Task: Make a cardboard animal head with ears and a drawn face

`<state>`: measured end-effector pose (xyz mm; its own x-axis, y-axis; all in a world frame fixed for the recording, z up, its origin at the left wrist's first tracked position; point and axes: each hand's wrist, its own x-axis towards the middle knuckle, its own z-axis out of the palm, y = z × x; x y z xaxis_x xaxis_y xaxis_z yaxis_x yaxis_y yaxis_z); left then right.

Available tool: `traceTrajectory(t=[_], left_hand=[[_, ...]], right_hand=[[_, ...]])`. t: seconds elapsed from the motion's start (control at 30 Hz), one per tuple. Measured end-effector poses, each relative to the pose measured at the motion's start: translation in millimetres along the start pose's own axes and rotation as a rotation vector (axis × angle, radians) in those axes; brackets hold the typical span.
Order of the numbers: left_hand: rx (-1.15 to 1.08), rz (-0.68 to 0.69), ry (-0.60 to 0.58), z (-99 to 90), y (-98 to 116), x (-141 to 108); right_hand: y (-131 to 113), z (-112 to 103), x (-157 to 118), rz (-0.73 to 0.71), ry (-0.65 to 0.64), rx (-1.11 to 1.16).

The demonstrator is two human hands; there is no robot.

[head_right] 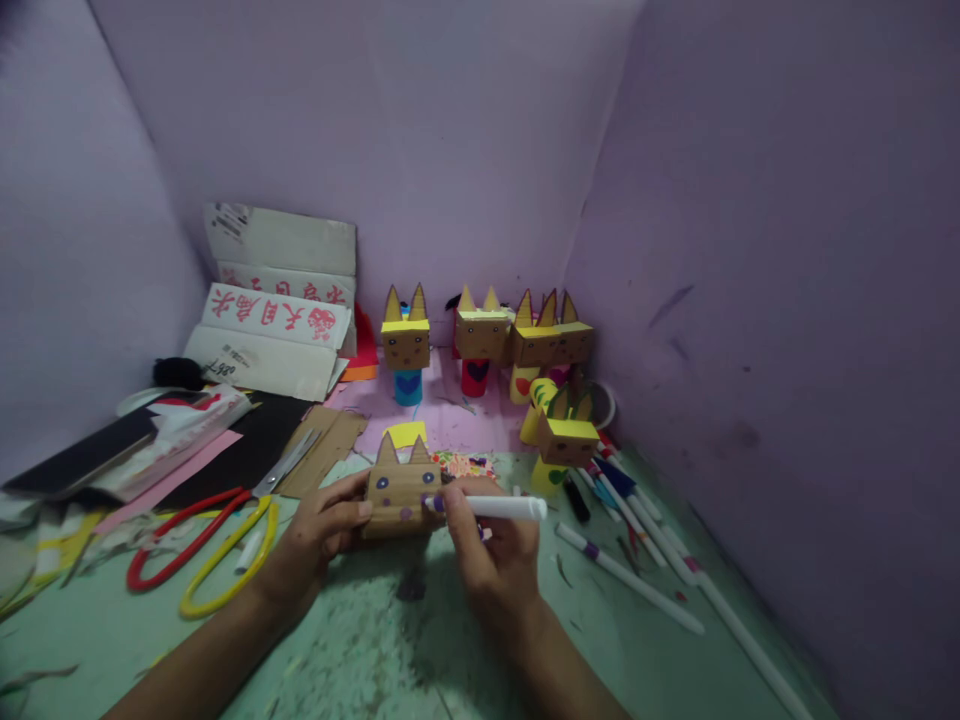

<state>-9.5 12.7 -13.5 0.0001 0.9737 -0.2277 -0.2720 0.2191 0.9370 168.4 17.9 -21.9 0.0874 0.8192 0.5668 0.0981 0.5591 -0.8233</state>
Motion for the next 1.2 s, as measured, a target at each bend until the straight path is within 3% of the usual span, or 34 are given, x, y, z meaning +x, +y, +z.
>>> traceTrajectory(t=[0.27,1.2], left_hand=[[0.003,0.002,-0.018,0.4,1.9,-1.1],[0.015,0.011,-0.027,0.4,1.3,-3.1]], right_hand=[[-1.5,1.5,1.2,0.036,0.054,-0.017],[1.1,-0.5,0.6,0.013,0.020,-0.038]])
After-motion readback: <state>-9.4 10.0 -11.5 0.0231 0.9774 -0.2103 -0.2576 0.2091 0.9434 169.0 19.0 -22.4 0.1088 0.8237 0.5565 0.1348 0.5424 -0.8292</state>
